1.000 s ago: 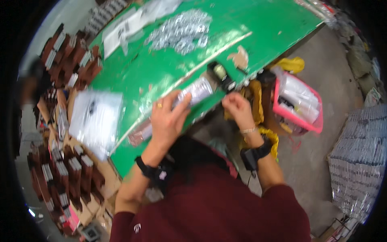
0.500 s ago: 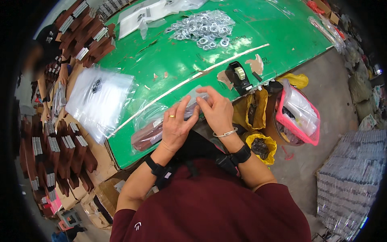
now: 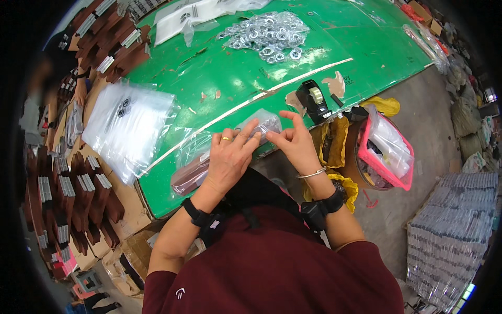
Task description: The recorder is placing wooden furniture parts into plastic bags and sealing them with tape.
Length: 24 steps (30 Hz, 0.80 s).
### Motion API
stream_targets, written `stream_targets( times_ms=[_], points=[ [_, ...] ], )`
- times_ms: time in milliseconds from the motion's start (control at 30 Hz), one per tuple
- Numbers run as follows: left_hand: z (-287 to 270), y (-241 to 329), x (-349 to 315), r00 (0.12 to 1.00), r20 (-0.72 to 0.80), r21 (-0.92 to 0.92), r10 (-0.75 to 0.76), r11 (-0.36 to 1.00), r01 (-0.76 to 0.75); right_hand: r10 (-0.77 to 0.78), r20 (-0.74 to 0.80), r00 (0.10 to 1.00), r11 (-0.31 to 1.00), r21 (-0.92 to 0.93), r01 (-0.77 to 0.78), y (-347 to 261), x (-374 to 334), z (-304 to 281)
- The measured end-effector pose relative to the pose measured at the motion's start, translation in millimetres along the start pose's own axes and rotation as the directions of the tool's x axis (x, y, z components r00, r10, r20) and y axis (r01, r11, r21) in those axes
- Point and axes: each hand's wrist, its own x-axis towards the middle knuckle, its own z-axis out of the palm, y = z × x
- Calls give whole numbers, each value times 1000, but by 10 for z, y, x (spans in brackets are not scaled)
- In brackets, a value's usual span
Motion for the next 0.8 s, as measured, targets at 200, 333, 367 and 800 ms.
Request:
stream_targets(
  times_ms=[200, 333, 367, 800],
  points=[
    [-241, -252, -83, 987, 46, -28, -154, 988, 155, -1, 124, 992, 994, -108, 14, 46, 173, 335],
    [318, -190, 67, 958, -207, -311, -200, 942, 129, -307, -5, 952, 938, -173, 301, 412, 294, -22],
    [385, -230, 107, 977, -73, -420, -202, 894, 153, -274, 19, 962, 956, -103, 275, 462, 349, -135],
    [554, -444, 207, 961, -8, -503, -275, 832, 234, -365, 245, 898, 841, -328, 431, 908, 1304, -577]
  ],
)
